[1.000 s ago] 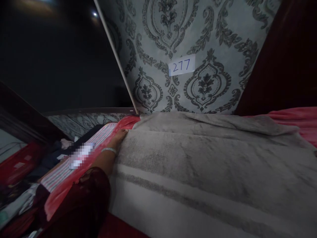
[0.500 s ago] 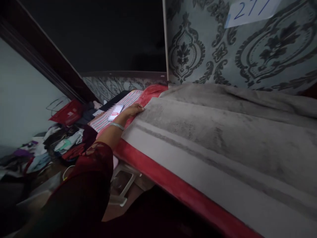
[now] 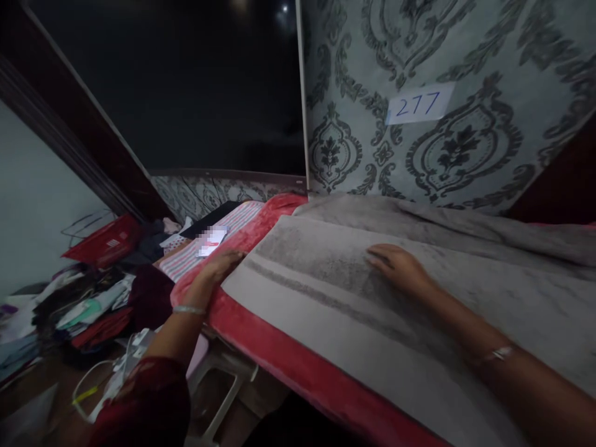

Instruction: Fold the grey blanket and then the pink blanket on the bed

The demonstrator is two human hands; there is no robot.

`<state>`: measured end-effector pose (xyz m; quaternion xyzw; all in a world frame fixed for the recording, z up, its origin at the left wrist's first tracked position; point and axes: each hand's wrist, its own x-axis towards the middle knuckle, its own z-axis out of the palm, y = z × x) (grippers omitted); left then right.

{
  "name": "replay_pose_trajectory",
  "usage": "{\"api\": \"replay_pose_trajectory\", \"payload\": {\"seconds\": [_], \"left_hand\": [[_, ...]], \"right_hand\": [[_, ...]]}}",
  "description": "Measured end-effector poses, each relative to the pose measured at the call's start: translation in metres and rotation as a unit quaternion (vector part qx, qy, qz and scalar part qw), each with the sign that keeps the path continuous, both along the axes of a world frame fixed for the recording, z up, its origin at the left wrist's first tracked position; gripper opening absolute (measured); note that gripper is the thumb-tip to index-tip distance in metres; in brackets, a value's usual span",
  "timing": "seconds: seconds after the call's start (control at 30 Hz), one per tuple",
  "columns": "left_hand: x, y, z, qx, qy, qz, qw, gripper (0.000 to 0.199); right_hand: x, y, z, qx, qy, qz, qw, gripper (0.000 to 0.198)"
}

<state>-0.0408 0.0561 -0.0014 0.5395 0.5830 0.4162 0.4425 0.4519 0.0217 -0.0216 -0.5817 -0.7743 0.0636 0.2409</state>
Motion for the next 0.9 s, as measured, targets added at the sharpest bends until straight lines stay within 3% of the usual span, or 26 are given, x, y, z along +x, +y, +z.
{"api": "replay_pose_trajectory", "payload": {"seconds": [0.1,0.23,0.5,0.63,0.9], "left_hand": [[-0.016,-0.019,-0.005,-0.047,-0.061,-0.074,0.994,0.032],[-0.023,-0.031,-0.009,-0.055,-0.093,-0.090,0.990,0.044],[-0.028,-0.036,-0.015,-0.078,-0.157,-0.083,0.981,0.062],[-0.026,-0.039,-0.017,-0.062,-0.164,-0.086,0.981,0.074],[-0.022,-0.040,-0.023,-0.042,-0.105,-0.070,0.991,0.069]], "right_hand": [[-0.062,0.042,0.004,0.006,-0.010,0.043,0.999,0.036],[-0.099,0.084,0.014,-0.012,-0.036,0.002,0.999,0.042],[-0.117,0.138,0.016,-0.066,-0.074,-0.054,0.994,0.036],[-0.127,0.145,0.008,-0.084,-0.081,-0.071,0.991,0.038],[-0.121,0.157,0.003,-0.050,-0.072,-0.082,0.993,0.035]]}}
